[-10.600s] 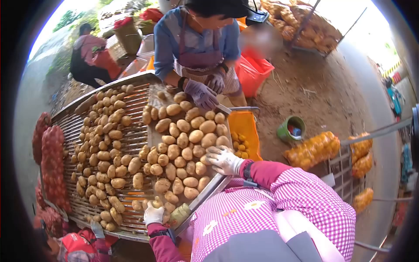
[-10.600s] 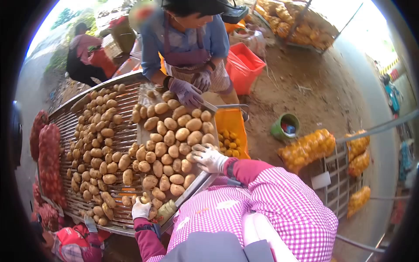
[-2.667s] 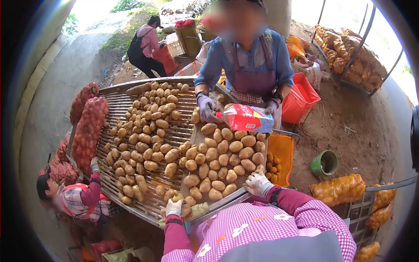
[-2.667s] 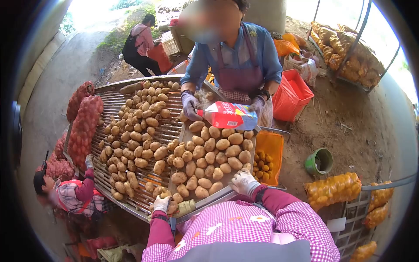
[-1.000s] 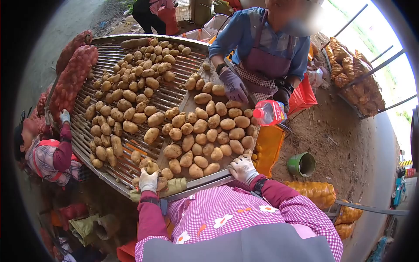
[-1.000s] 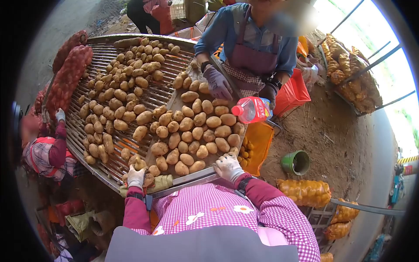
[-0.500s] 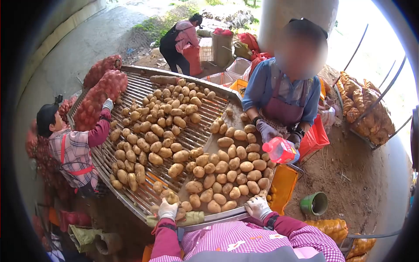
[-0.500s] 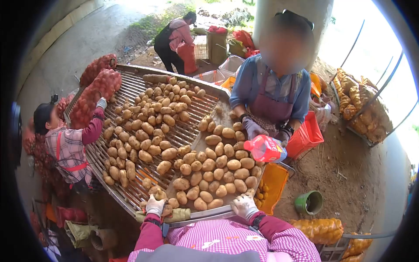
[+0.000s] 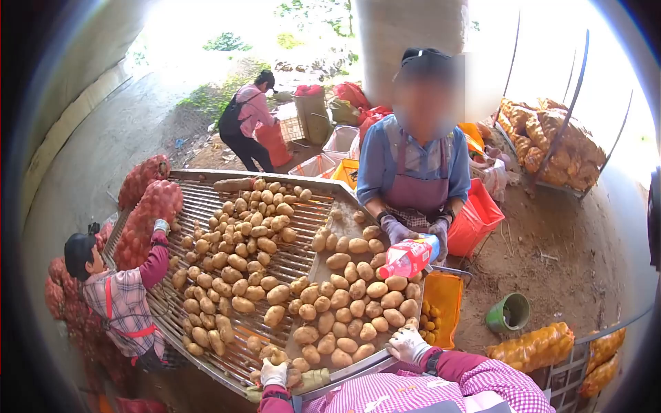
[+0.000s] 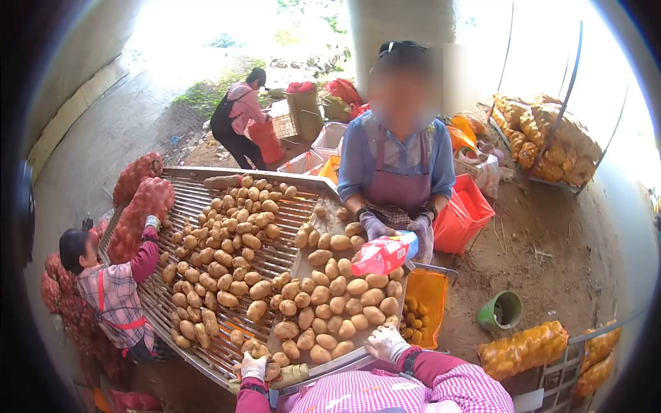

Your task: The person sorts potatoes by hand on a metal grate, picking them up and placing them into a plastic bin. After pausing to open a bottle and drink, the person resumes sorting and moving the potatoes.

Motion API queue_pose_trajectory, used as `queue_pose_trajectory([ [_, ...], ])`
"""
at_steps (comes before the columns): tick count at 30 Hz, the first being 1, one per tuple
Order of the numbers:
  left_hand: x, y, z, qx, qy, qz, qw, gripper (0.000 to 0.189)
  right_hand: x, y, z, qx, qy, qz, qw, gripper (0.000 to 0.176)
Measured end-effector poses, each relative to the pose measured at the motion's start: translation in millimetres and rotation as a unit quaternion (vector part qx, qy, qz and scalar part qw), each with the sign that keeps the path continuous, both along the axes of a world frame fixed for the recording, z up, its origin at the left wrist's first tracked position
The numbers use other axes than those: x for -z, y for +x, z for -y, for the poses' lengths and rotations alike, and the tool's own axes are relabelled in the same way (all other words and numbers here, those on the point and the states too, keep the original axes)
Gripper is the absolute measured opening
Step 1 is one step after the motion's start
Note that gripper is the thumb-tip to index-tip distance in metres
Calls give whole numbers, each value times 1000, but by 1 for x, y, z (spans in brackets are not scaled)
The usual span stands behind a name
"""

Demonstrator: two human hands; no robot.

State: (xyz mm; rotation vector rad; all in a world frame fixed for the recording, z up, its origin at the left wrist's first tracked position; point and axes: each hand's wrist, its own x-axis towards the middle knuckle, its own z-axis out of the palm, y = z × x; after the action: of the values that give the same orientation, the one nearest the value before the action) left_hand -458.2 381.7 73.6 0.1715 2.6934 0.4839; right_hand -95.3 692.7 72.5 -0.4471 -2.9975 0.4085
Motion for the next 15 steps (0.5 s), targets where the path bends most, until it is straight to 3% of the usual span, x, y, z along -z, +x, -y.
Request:
queue_pose_trajectory([
  [3,18,-9,8,16,34,8,999,78,5,-11,-8,-13,-51,63,997,31],
  [4,16,-10,8,11,34,8,999,78,-9,-16,-11,-13,-88,-25,996,35],
  [5,9,-5,5,5,33,10,999,77,-51,-30,-18,-23,-111,-48,992,41],
  [6,3,-2,3,7,19,6,1000,77,-96,-45,-29,-77,-77,-181,977,49],
  [7,-2,-2,0,10,7,3,1000,78,-133,-54,-34,-79,-125,-186,971,62],
  [8,1,-2,0,6,-1,-5,1000,78,-179,-67,-41,-102,-95,-266,954,71],
  [9,-16,3,-5,13,-4,0,1000,78,-225,-74,-52,-118,-36,-270,955,75],
  [12,-9,0,-2,13,-3,5,1000,77,-303,-102,-83,-106,47,-416,902,84],
  [13,-7,1,-1,6,3,5,1000,77,-312,-110,-93,-69,-3,-416,907,86],
  [15,-1,-1,0,-2,11,8,1000,78,-335,-124,-94,-7,-220,-457,862,101],
])
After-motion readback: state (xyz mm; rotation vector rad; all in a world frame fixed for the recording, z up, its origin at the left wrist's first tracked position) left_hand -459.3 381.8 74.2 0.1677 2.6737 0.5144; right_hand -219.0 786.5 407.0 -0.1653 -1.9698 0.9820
